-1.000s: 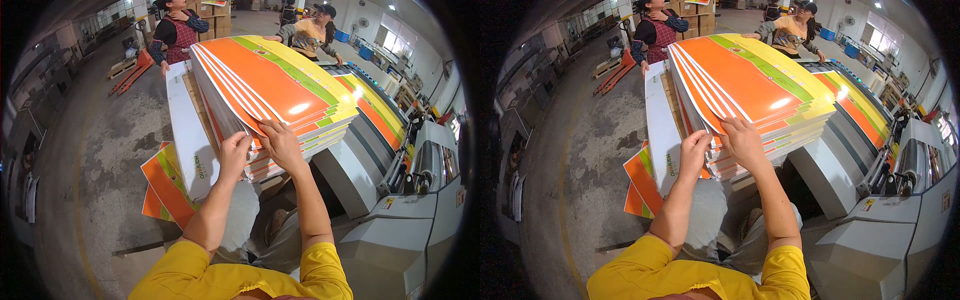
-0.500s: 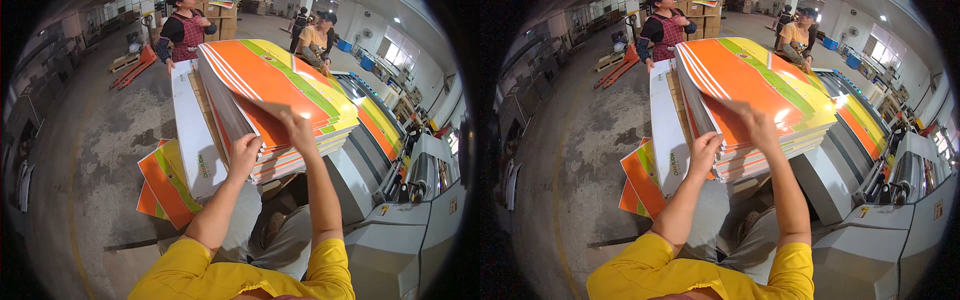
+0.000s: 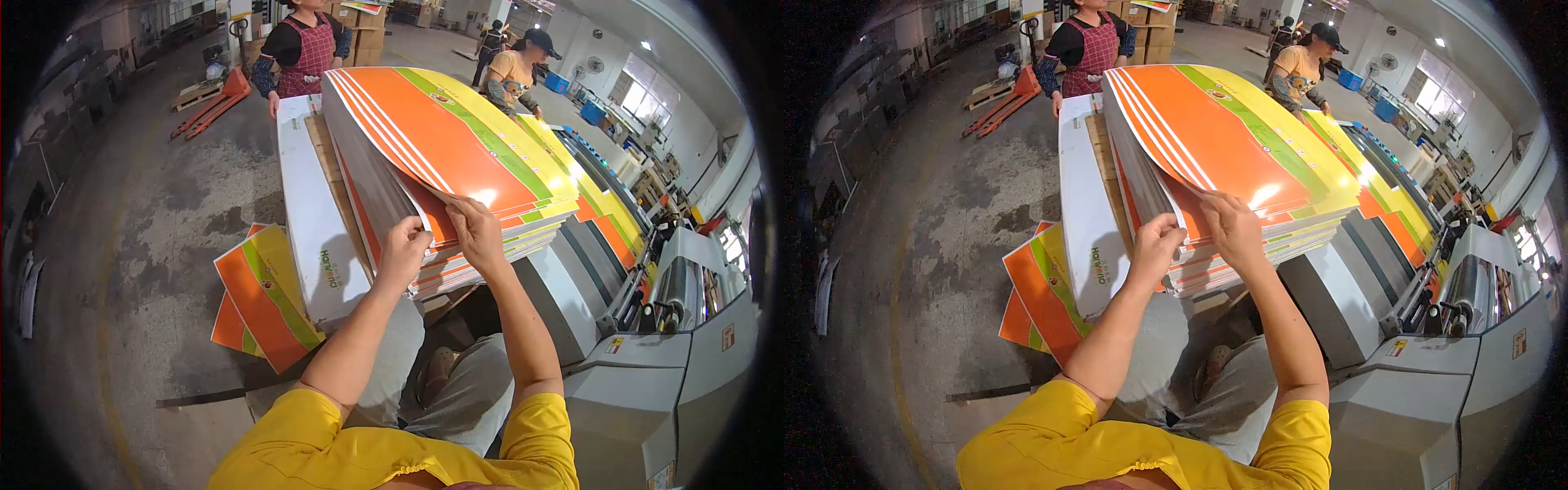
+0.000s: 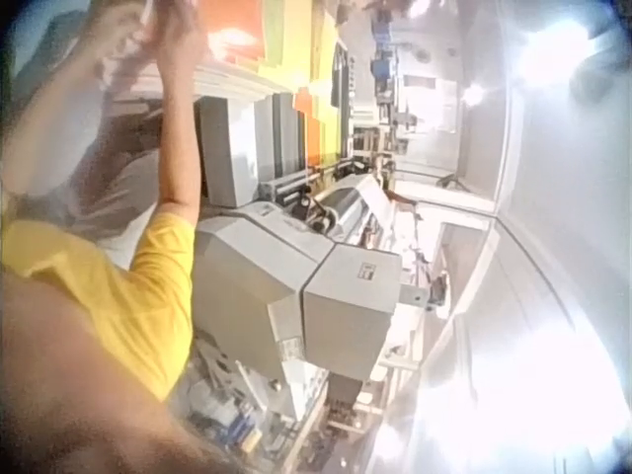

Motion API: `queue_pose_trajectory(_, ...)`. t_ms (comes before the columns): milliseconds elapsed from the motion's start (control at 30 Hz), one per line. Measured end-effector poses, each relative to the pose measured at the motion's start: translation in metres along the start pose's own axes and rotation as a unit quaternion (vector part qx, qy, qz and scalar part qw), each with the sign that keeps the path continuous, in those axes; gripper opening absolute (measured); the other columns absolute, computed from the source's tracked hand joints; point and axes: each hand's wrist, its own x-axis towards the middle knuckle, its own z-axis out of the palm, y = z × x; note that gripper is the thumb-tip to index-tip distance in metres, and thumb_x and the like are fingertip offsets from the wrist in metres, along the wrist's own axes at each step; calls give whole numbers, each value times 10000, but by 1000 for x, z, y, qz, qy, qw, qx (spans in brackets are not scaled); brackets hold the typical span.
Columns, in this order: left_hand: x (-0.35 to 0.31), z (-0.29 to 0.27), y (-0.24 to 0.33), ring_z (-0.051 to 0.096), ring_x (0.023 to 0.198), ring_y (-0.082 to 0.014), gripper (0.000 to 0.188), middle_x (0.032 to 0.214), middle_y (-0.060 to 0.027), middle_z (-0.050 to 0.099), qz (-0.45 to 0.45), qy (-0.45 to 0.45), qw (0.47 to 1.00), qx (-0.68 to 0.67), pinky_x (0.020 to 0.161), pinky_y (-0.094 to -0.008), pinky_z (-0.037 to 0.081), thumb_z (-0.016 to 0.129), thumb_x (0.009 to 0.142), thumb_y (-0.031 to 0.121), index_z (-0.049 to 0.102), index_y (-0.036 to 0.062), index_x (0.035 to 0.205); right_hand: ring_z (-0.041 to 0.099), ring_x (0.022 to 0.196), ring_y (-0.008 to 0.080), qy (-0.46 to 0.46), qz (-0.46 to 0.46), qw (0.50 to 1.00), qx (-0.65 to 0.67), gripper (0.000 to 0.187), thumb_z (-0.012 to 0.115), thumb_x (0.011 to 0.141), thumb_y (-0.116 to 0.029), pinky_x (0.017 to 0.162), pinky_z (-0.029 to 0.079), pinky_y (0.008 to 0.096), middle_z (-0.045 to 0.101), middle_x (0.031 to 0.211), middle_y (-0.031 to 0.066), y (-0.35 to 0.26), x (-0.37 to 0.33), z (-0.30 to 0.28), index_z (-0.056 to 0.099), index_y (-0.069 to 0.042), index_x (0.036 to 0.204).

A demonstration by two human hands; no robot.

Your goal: The recorder is counting and inspecting a large stack of printed paper sheets in an industrial facility.

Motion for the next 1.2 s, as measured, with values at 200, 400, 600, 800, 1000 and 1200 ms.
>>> queue_pose_trajectory(200,3,-2,-9,475,591,-58,126,681,3,534,7,9,1000,28,506,-222,368,532,795,117,556,-5,809,557,884,306,-29,-43,997,-50,222,525,830,-162,748,442,355,600,982,123,8,-3,1,595,-21,987)
queue_pose_trajectory(400,0,1,4,523,1010,-179,536,1036,-153,586,9,4,1000,-9,859,-278,392,449,888,417,510,-57,1132,496,991,309,-17,-135,987,-88,353,575,784,-279,832,393,387,545,1109,121,9,-10,-4,578,-37,1042)
queue_pose_trajectory(600,4,1,-3,506,665,-77,303,828,-56,612,-4,-25,997,72,611,-228,429,546,841,182,574,0,1082,507,624,185,33,230,955,183,398,481,870,-370,579,415,325,600,727,109,26,19,-11,615,3,904)
queue_pose_trajectory(800,8,3,-26,464,571,-32,228,697,-14,583,118,37,991,51,480,-201,365,561,803,94,609,-11,1000,605,758,259,69,111,991,22,256,489,875,-223,671,453,330,628,845,145,13,13,-5,612,-15,960)
queue_pose_trajectory(1000,1,1,0,528,671,-68,236,777,-40,611,21,10,998,59,583,-218,422,565,796,98,605,-28,991,563,863,305,-32,-49,996,-59,205,511,835,-161,723,449,368,607,954,111,4,-8,-2,603,-37,969)
queue_pose_trajectory(1200,4,2,-9,537,710,-72,221,804,-46,617,42,10,998,45,617,-219,428,564,797,103,611,-25,971,556,870,281,-42,-45,994,-86,200,520,820,-154,751,438,364,604,990,79,11,-10,0,604,-57,972)
